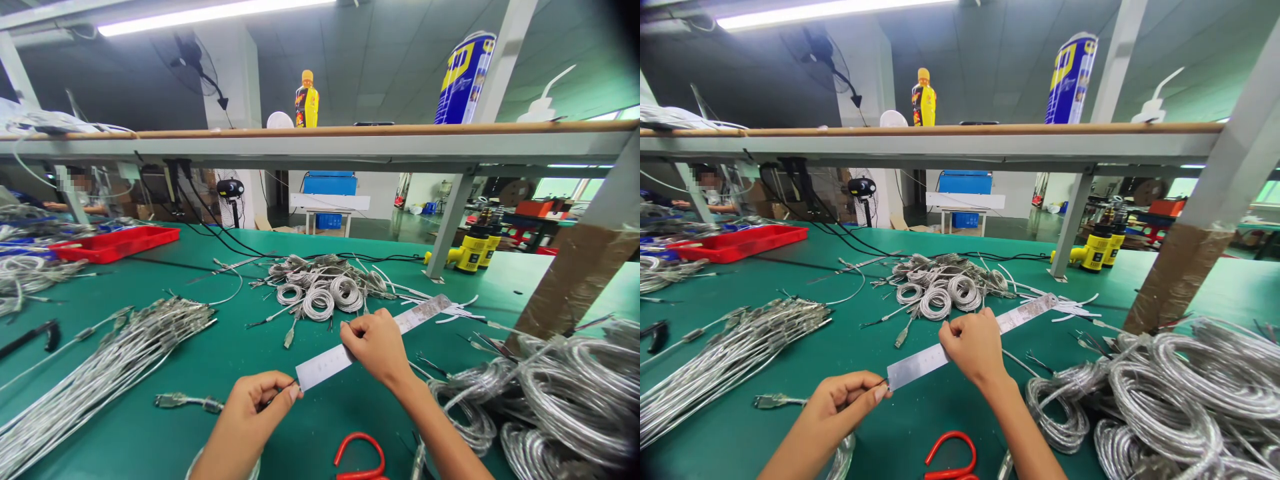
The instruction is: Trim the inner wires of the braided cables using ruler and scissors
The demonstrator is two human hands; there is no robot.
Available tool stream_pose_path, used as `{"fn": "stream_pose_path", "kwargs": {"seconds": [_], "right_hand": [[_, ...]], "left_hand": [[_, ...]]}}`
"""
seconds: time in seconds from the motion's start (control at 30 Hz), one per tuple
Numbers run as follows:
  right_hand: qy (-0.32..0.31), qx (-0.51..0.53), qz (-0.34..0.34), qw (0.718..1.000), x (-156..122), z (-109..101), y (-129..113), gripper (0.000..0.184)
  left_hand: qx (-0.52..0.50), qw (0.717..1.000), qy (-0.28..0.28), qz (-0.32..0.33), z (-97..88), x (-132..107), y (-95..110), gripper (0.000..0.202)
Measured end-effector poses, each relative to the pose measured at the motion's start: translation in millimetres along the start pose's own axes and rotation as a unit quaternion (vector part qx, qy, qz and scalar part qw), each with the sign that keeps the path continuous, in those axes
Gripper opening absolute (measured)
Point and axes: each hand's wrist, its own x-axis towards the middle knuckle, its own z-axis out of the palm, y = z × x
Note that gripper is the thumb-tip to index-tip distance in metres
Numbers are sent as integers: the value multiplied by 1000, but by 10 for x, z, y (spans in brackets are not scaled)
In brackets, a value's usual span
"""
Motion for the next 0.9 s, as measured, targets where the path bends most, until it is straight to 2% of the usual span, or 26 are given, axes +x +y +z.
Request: {"fn": "stream_pose_path", "kwargs": {"seconds": [0.27,0.9], "right_hand": [[-3,-3,-3,1000,-19,28,-1,43],[-27,7,11,1000,-45,68,-17,43]], "left_hand": [[-49,996,-15,-70,0,34,-31,30],[-61,995,-27,-80,3,46,-109,24]]}}
